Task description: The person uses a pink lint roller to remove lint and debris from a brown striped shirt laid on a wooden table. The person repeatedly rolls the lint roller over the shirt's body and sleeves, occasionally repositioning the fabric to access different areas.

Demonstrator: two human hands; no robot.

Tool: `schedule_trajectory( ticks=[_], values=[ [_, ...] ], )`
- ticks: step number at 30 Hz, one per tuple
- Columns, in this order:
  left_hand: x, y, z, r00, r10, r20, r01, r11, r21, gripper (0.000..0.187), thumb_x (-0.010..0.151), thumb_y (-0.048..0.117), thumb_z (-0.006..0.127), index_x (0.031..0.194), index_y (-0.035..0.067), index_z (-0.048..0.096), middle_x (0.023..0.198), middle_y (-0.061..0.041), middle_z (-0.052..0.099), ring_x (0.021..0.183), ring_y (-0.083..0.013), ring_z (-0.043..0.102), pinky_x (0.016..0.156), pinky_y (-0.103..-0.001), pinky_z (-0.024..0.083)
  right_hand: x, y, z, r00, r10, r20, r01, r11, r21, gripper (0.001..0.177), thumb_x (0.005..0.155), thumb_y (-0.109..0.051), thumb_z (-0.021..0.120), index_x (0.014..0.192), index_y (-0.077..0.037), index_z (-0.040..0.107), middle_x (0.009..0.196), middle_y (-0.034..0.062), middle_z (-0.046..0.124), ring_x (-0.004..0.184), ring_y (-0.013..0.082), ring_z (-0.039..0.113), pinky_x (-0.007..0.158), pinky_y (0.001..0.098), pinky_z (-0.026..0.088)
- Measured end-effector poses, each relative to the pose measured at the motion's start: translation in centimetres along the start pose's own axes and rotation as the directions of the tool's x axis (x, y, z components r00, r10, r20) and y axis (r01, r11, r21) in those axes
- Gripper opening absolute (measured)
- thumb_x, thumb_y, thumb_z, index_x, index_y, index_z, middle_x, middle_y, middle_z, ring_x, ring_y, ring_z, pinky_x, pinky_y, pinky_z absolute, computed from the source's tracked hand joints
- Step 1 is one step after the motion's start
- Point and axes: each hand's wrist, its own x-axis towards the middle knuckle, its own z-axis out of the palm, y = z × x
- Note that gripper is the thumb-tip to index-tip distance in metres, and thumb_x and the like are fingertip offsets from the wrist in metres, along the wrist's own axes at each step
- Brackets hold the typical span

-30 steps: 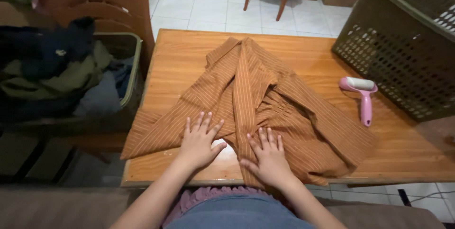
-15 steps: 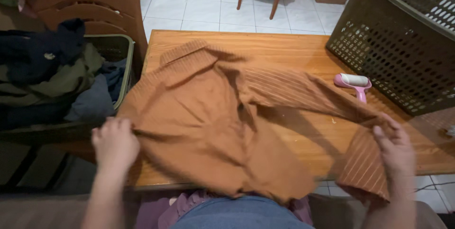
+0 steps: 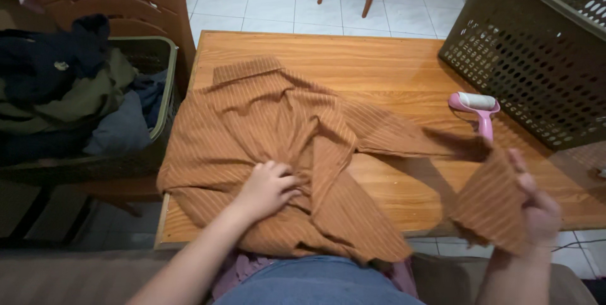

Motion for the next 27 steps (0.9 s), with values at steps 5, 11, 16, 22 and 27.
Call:
schedule_trajectory(
  ticks=[5,11,16,22,27],
  values=[
    [-3.2,-4.9,-4.9,0.981,-0.102,0.166,0.094,0.994,0.059,0.033,0.085,0.044,0.07,0.074,0.014,0.078,0.082,-0.007,0.071,0.088,-0.0276,0.067,0.079,-0.043,0.049,0.9,-1.2,-0.9,0.951,-0.102,-0.292,0.17,0.961,0.218,0.063,0.103,-0.017,0.064,0.155,0.003,0.035,0.147,0.0211,0.054,0.13,0.0358,0.063,0.115,0.0504,0.054],
    [-1.1,-5.3,-8.6,0.717,-0.533,0.449,0.479,0.845,0.237,0.045,0.098,0.055,0.059,0.099,0.013,0.076,0.095,-0.013,0.073,0.095,-0.0315,0.069,0.094,-0.044,0.045,2.3,2.2,-2.3,0.779,0.213,-0.59,0.097,0.888,0.449,0.063,0.106,-0.024,0.06,0.15,0.007,0.027,0.144,0.0416,0.045,0.122,0.0451,0.066,0.099,0.0479,0.059],
    [5.5,-5.2,-5.6,0.987,-0.142,0.071,0.139,0.99,0.034,0.029,0.094,0.026,0.056,0.113,0.014,0.074,0.118,-0.009,0.073,0.117,-0.0281,0.065,0.103,-0.045,0.046,2.4,5.5,-1.2,0.808,0.084,-0.583,0.044,0.978,0.203,0.049,0.101,-0.029,0.062,0.138,-0.007,0.037,0.13,0.0269,0.055,0.107,0.0332,0.067,0.088,0.0432,0.06],
    [11.1,-5.6,2.4,0.958,-0.081,0.275,0.012,0.97,0.243,0.09,0.086,0.076,0.055,0.16,0.031,0.031,0.168,-0.01,0.02,0.155,-0.033,0.011,0.12,-0.062,0.004,3.0,7.4,2.4,0.943,-0.296,0.148,0.254,0.359,-0.898,0.046,0.098,-0.012,0.072,0.139,-0.006,0.051,0.13,0.016,0.059,0.121,0.0344,0.061,0.098,0.0482,0.054],
    [10.5,-6.6,2.6,0.925,-0.134,0.355,0.038,0.963,0.265,0.123,0.061,0.09,0.067,0.16,0.033,0.021,0.17,-0.009,0.013,0.157,-0.0313,0.004,0.122,-0.062,-0.002,4.7,7.7,4.3,0.939,0.135,0.315,0.343,-0.343,-0.874,0.064,0.078,-0.025,0.081,0.138,-0.015,0.059,0.136,0.0144,0.061,0.122,0.0382,0.058,0.102,0.0468,0.048]
  ],
)
